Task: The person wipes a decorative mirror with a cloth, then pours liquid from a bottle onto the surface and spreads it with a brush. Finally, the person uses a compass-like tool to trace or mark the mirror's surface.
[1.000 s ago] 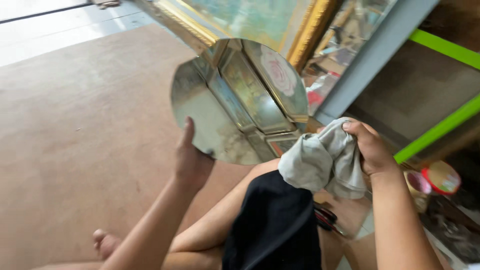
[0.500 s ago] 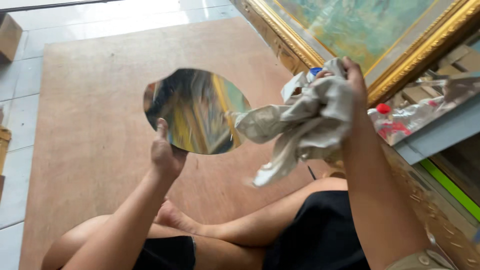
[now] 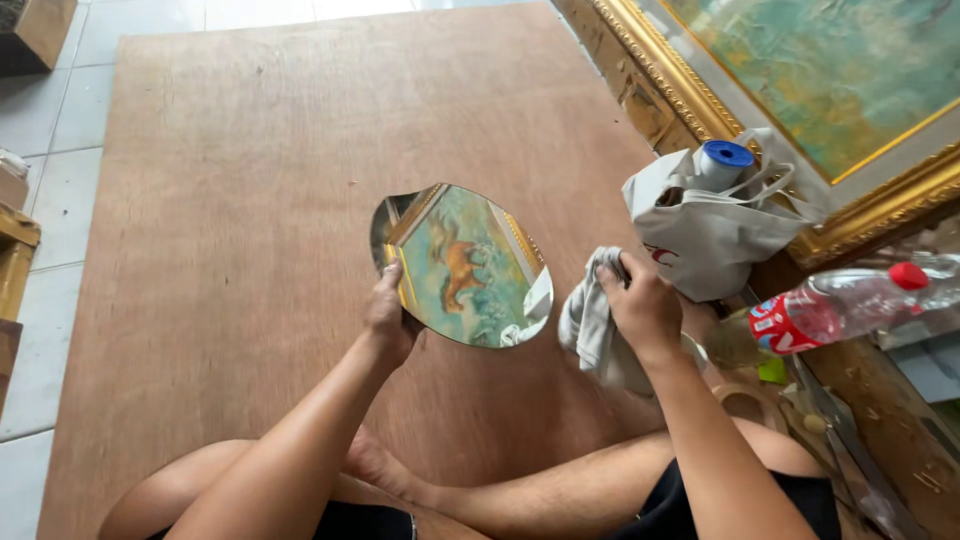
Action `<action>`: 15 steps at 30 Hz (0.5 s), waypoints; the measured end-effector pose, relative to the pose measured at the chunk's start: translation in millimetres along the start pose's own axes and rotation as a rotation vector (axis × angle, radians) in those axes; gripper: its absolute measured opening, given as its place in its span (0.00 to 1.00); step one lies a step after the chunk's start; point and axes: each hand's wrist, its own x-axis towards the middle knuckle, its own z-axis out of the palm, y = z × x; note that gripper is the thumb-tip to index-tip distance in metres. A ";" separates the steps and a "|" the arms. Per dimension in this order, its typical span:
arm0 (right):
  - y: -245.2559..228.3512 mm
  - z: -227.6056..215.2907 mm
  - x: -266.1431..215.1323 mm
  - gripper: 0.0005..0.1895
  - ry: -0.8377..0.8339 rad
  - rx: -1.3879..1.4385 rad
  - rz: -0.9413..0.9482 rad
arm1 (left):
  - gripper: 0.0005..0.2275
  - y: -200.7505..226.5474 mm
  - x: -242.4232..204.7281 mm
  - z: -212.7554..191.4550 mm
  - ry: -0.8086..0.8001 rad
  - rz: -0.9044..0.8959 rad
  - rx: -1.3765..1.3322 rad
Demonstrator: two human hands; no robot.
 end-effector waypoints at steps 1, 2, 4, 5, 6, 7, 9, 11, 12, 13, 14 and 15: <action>-0.3 8.4 0.2 0.23 -0.008 -0.001 -0.005 | 0.25 -0.9 -1.4 2.6 0.008 0.001 -0.004; -0.6 16.2 -0.4 0.23 -0.017 0.012 -0.020 | 0.26 -1.9 -3.5 5.2 0.018 -0.017 0.043; -21.2 21.6 -9.2 0.25 -0.028 0.034 -0.039 | 0.27 -2.9 3.9 4.3 0.031 -0.029 0.094; -38.7 17.5 -18.0 0.23 -0.068 0.072 -0.054 | 0.28 -6.7 11.8 0.9 0.041 -0.022 0.118; -55.8 13.0 -27.3 0.21 -0.109 0.111 -0.069 | 0.29 -10.7 19.3 -2.8 0.052 -0.015 0.142; -63.1 20.1 -30.7 0.21 -0.112 0.112 -0.070 | 0.29 -9.6 19.9 -4.1 0.055 -0.014 0.142; -76.8 33.5 -40.4 0.19 -0.130 0.226 -0.252 | 0.31 -8.8 18.4 -8.0 0.055 -0.037 0.205; -104.9 37.7 -50.1 0.20 -0.160 0.187 -0.349 | 0.36 5.4 -28.2 19.3 0.065 -0.034 0.132; -119.1 39.5 -55.2 0.21 -0.184 0.148 -0.447 | 0.43 12.8 -51.7 33.3 0.070 -0.029 0.059; -130.3 52.3 -59.5 0.21 -0.185 0.147 -0.446 | 0.43 1.1 -28.3 24.9 0.070 -0.031 0.059; -141.5 65.0 -63.8 0.21 -0.252 0.203 -0.553 | 0.35 -10.7 -5.1 16.5 0.053 -0.051 -0.073; -152.5 77.2 -67.3 0.22 -0.319 0.258 -0.661 | 0.28 -22.6 18.3 9.1 0.035 -0.070 -0.206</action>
